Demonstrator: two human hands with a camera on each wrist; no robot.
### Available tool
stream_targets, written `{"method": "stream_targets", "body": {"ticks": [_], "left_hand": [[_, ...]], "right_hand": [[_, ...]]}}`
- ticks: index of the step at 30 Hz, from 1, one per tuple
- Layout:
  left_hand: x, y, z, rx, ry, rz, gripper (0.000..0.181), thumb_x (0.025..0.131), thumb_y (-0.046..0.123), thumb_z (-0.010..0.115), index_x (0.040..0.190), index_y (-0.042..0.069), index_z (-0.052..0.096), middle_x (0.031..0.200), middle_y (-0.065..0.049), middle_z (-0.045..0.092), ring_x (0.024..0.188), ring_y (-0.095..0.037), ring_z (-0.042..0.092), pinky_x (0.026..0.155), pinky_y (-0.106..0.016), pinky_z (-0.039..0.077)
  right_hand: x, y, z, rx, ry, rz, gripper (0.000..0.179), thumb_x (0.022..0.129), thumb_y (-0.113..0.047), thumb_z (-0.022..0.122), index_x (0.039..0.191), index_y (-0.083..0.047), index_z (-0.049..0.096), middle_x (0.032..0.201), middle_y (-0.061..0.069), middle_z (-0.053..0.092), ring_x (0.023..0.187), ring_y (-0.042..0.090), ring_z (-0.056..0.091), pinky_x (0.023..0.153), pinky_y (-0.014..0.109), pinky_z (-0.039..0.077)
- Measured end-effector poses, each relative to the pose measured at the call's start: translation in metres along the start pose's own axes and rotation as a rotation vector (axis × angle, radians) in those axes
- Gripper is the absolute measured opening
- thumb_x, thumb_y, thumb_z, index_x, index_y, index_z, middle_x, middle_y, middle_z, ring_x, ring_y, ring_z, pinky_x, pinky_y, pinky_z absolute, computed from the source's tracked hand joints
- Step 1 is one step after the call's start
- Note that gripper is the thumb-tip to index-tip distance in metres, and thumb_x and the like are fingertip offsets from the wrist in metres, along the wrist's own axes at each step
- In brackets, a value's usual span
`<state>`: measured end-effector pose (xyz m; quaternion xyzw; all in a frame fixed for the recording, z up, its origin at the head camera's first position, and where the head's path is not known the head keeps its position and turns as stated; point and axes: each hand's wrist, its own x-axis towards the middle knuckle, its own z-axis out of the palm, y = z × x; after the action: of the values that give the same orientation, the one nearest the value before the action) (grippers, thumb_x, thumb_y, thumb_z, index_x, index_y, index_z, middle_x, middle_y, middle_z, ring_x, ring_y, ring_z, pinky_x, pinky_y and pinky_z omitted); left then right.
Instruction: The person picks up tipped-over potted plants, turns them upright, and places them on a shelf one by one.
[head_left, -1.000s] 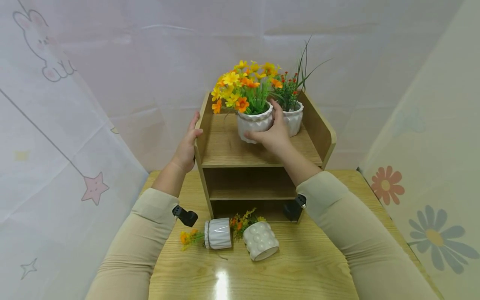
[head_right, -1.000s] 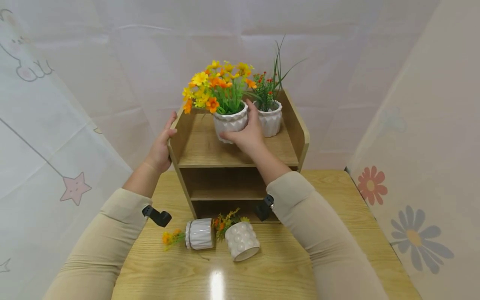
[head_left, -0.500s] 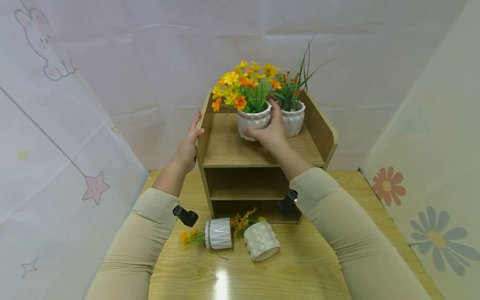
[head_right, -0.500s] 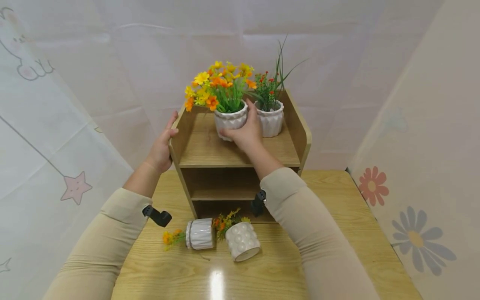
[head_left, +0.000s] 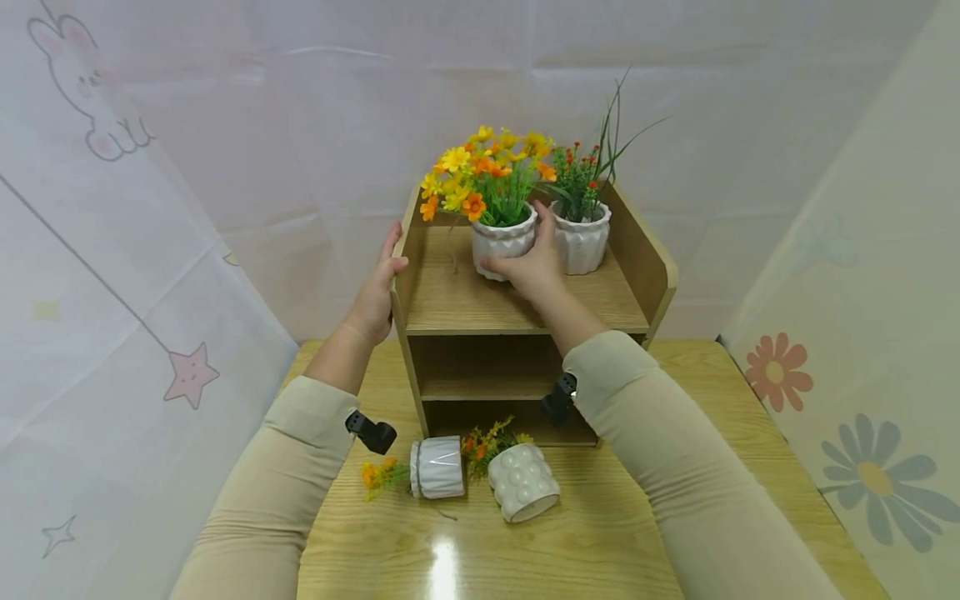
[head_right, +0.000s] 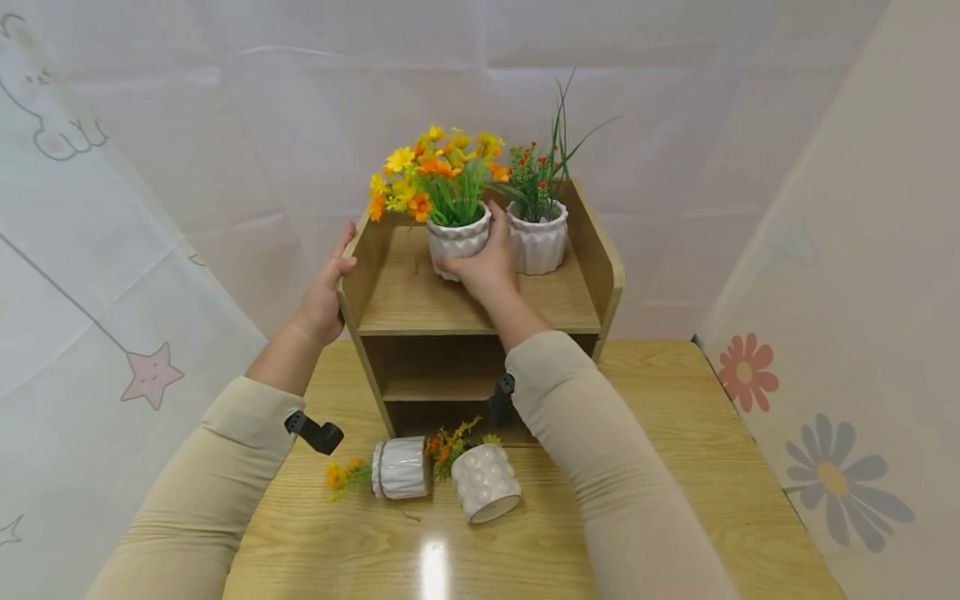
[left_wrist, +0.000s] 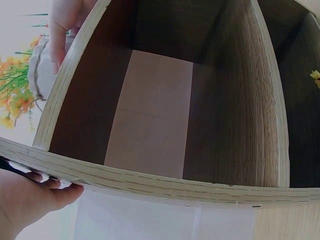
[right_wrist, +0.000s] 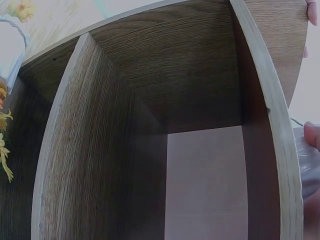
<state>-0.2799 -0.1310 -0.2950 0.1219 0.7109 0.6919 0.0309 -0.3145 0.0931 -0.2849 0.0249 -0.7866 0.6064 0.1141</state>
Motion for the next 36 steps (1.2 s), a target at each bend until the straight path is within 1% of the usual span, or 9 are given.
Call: {"method": "stream_targets", "body": {"ticks": [6,12,26,36], "left_hand": [[-0.0005,-0.0008,-0.0009,0.008,-0.002,-0.002,0.071,0.094,0.026,0.028,0.158,0.037,-0.001,0.165,0.015,-0.011,0.151,-0.020,-0.014,0.119,-0.057,-0.004],[-0.0014,-0.0013,-0.0007,0.019,-0.001,0.001,0.071,0.094,0.026,0.027,0.158,0.035,-0.002,0.165,0.015,-0.011,0.151,-0.020,-0.016,0.119,-0.057,-0.005],[-0.0030,-0.0013,-0.0002,0.017,0.000,0.001,0.071,0.094,0.026,0.027,0.158,0.034,-0.002,0.165,0.013,-0.012,0.151,-0.020,-0.015,0.118,-0.058,-0.005],[-0.0028,-0.0011,0.0004,-0.008,-0.007,0.005,0.071,0.094,0.025,0.027,0.158,0.034,-0.002,0.165,0.013,-0.012,0.151,-0.020,-0.014,0.119,-0.056,-0.003]], "right_hand": [[0.0009,0.0028,0.0046,-0.007,0.021,-0.020,0.111,0.068,-0.009,0.086,0.153,-0.021,0.017,0.156,0.006,0.031,0.142,0.023,0.033,0.117,0.037,0.029],[-0.0001,0.0016,0.0067,-0.061,0.031,-0.002,0.110,0.069,-0.013,0.087,0.153,-0.022,0.017,0.156,0.006,0.031,0.142,0.025,0.034,0.116,0.039,0.031],[0.0002,0.0031,0.0099,-0.051,0.037,0.014,0.110,0.069,-0.012,0.087,0.153,-0.019,0.015,0.156,0.009,0.030,0.142,0.026,0.034,0.117,0.039,0.030],[-0.0001,0.0043,0.0088,-0.083,0.024,0.048,0.113,0.071,-0.016,0.087,0.154,-0.022,0.011,0.158,0.010,0.028,0.144,0.027,0.031,0.118,0.040,0.029]]}}
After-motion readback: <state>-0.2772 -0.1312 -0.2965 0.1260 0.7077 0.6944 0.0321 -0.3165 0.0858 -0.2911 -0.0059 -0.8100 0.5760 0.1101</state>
